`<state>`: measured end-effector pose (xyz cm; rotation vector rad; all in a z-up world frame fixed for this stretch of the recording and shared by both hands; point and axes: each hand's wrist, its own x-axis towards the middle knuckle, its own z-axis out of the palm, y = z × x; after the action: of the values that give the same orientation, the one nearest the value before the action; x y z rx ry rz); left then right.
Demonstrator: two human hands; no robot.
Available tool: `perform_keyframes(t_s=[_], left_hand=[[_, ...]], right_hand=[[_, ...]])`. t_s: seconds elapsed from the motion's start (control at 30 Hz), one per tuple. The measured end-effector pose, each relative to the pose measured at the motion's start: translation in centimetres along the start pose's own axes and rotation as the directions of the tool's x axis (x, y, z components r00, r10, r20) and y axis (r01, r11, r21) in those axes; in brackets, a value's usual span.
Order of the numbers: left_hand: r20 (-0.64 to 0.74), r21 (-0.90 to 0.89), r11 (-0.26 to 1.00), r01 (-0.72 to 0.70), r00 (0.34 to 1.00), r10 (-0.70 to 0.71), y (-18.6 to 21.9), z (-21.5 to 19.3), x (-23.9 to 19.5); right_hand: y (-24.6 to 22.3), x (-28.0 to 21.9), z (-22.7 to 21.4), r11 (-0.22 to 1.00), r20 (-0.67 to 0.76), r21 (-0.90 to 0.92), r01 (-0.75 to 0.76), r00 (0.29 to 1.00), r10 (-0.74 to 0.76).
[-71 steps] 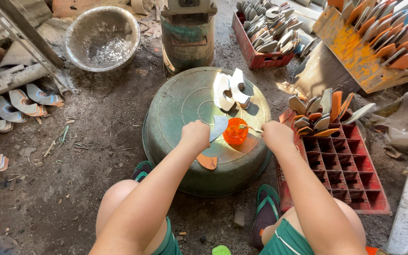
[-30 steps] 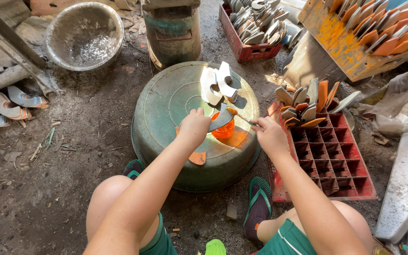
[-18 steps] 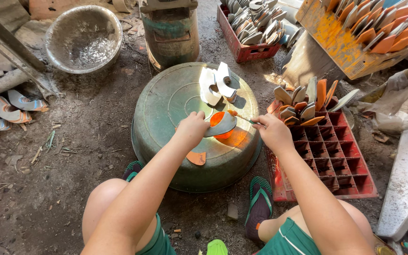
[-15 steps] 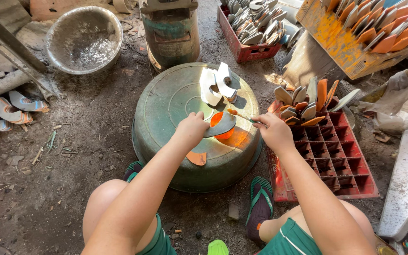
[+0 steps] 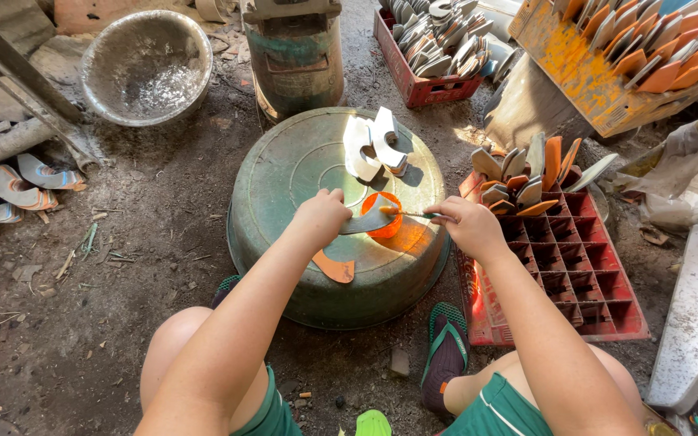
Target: The person sits on the ground and paints curved metal pieces with orange paint using a small brush. They dip the brush into a small container of paint, apply it to the metal pieces, and place the painted pieces into a red crate.
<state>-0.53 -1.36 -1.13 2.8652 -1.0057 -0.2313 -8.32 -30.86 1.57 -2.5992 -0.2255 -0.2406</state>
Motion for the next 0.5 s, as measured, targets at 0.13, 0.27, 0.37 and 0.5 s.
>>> perform_keyframes(t_s=[0.13,0.27,0.37,0.5], left_hand=[[-0.015,-0.093,0.991,-0.099,0.995,0.098,0.2,0.0,-0.2],[-0.002,-0.096,0.994,-0.048,0.999,0.048,-0.6,-1.1,-0.2],[0.017,-0.089,0.996,-0.001,1.0,0.002,-1.3,-1.8,-0.5],[-0.007,-0.102,0.994,-0.045,0.999,0.044,-0.9,-1.3,-0.5]], right_hand=[[0.9,0.1,0.0,1.0,-0.025,0.014,-0.015,1.0,0.015],[1.9,0.2,-0.1,1.0,-0.068,0.019,-0.007,0.998,0.008],[2.1,0.2,-0.2,0.999,-0.051,-0.02,0.047,0.998,-0.048],[2.0,0.4,-0.3,0.967,-0.058,0.226,-0.115,0.99,0.131]])
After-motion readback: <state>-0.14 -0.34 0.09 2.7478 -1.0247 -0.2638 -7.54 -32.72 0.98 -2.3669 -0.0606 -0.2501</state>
